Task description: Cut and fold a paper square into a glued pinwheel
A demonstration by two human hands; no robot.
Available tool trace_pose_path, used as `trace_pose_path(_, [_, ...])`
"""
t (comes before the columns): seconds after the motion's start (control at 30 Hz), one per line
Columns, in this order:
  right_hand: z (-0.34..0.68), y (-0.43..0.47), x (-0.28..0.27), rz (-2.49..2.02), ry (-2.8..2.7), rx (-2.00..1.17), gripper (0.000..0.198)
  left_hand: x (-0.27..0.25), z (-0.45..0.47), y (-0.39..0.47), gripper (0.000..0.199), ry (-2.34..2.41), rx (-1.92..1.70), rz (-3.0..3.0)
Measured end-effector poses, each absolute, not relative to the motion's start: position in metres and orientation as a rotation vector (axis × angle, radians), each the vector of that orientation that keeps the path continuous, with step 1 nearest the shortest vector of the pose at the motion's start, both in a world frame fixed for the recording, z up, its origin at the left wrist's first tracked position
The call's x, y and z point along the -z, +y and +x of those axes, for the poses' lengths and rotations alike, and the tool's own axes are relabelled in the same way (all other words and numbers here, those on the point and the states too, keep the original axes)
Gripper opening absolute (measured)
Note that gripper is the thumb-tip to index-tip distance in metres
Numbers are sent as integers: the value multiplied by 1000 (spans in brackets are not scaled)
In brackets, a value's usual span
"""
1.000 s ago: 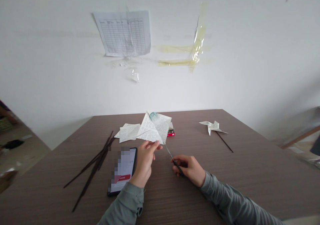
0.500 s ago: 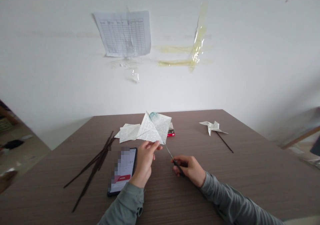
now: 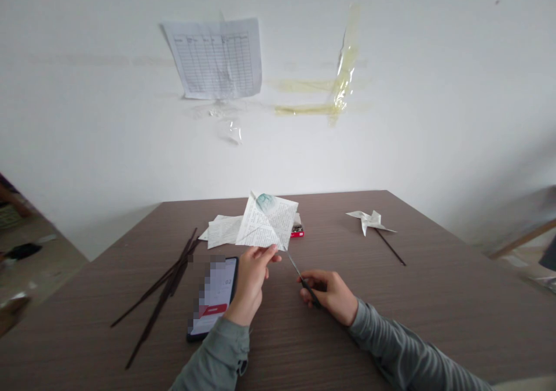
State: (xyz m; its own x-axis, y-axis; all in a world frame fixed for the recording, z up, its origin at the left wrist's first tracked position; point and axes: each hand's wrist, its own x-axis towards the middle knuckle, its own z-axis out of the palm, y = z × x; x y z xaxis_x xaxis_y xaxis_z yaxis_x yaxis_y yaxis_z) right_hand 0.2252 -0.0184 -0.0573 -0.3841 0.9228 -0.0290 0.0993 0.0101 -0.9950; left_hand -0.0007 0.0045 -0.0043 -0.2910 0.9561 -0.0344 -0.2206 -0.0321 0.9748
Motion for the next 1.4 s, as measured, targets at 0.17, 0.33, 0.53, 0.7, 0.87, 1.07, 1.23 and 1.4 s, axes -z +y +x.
trace_pose_path(0.17, [225, -18, 57, -1070, -1564, -1440, 70, 2, 1, 4, 44, 1267, -1508, 881])
trace_pose_path(0.33, [224, -19, 59, -1054, -1526, -1445, 69, 3, 1, 3, 45, 1261, -1486, 900])
trace_pose_path(0.53, [224, -19, 60, -1049, -1497, -1455, 68, 7, -1, 5, 51, 1250, -1480, 910])
trace_pose_path(0.7, [224, -18, 61, -1039, -1488, -1479, 66, 9, -3, 6, 50, 1237, -1487, 927])
trace_pose_path(0.87, [222, -18, 60, -1040, -1460, -1466, 60, 8, -2, 5, 50, 1242, -1482, 912])
trace_pose_path(1.07, [222, -20, 57, -1044, -1435, -1489, 59, 5, -2, 3, 43, 1253, -1477, 909])
trace_pose_path(1.23, [222, -20, 54, -1038, -1456, -1493, 65, 2, -2, 2, 40, 1259, -1470, 912])
trace_pose_path(1.4, [221, -21, 54, -1038, -1472, -1478, 66, 2, -1, 3, 34, 1273, -1444, 945])
